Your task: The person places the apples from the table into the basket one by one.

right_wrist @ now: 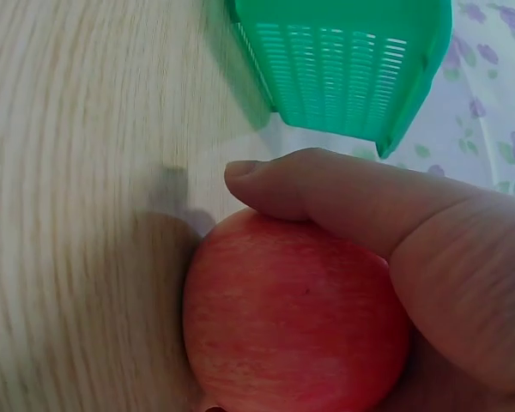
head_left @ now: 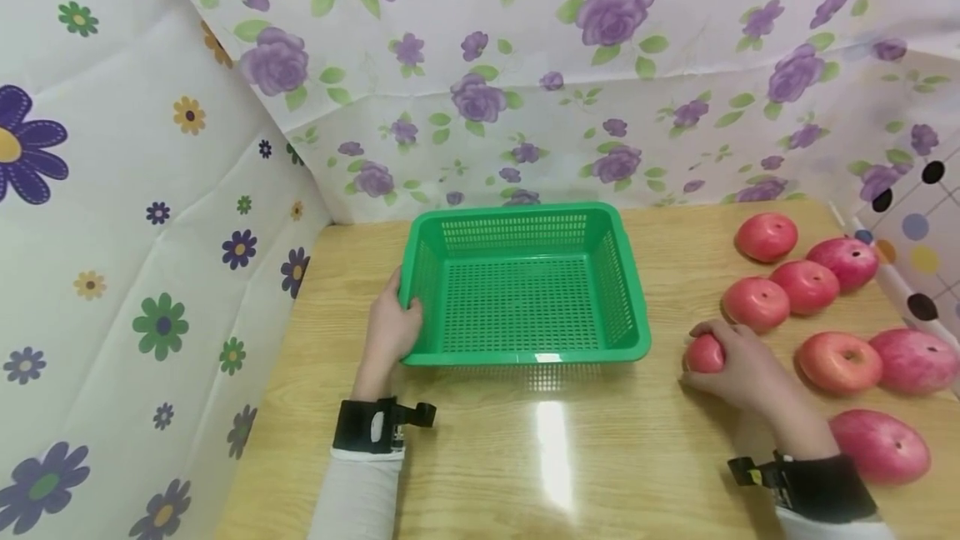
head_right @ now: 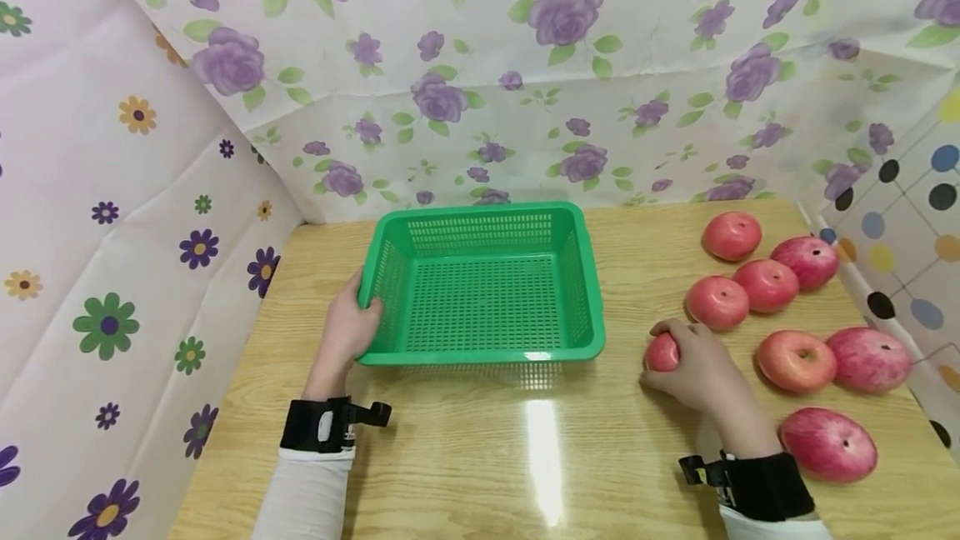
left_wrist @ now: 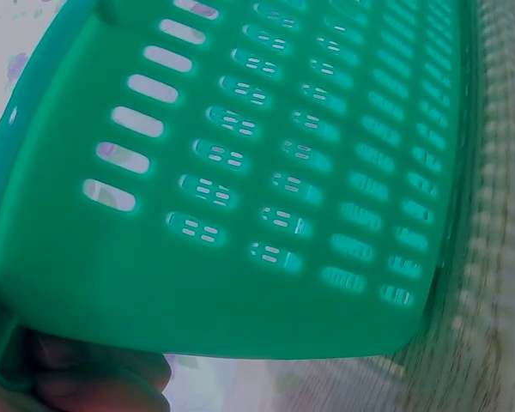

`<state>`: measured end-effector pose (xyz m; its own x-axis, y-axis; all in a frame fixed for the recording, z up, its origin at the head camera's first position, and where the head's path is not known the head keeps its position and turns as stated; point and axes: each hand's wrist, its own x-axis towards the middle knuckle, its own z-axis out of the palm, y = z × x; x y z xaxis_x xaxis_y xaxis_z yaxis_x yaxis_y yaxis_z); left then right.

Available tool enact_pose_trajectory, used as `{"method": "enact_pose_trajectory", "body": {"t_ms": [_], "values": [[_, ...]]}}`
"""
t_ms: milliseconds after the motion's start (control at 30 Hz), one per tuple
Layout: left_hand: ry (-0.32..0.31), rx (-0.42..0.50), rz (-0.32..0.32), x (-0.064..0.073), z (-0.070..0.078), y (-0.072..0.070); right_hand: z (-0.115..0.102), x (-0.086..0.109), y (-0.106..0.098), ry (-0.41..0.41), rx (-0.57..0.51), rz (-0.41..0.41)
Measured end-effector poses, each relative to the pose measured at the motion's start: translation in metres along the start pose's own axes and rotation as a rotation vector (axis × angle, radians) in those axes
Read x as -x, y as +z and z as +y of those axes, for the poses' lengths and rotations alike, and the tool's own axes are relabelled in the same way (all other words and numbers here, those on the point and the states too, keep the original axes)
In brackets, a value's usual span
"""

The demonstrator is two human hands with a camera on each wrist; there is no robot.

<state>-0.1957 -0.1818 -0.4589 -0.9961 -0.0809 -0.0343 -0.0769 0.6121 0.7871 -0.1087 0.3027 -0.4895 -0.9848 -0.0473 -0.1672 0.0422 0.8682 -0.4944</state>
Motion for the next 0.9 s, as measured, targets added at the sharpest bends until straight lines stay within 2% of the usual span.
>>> {"method": "enact_pose_trajectory", "body": {"t_ms": [167,233,333,400,500,567,767,900], "values": [[-0.025,0.042,0.003,-0.002,-0.001,-0.001,-0.001,0.0,0.003,0.024,0.0,0.02],[-0.031,0.088,-0.001,-0.003,-0.002,-0.002,-0.001,0.001,0.004,0.041,0.005,0.024],[-0.043,0.203,-0.008,-0.002,-0.003,-0.002,-0.001,0.002,0.005,0.062,0.012,0.025],[-0.056,0.301,-0.027,0.0,-0.005,-0.002,-0.002,0.002,0.005,0.069,0.015,0.024],[-0.085,0.398,-0.061,0.002,-0.009,-0.004,-0.003,0.003,0.006,0.06,0.017,0.035],[-0.094,0.414,-0.08,0.003,-0.01,-0.006,-0.004,0.003,0.007,0.052,0.015,0.042],[-0.078,0.385,-0.112,0.004,-0.014,-0.012,-0.004,0.004,0.008,0.061,0.02,0.05],[-0.063,0.382,-0.109,0.004,-0.014,-0.014,-0.001,0.005,0.008,0.069,0.016,0.048]]}}
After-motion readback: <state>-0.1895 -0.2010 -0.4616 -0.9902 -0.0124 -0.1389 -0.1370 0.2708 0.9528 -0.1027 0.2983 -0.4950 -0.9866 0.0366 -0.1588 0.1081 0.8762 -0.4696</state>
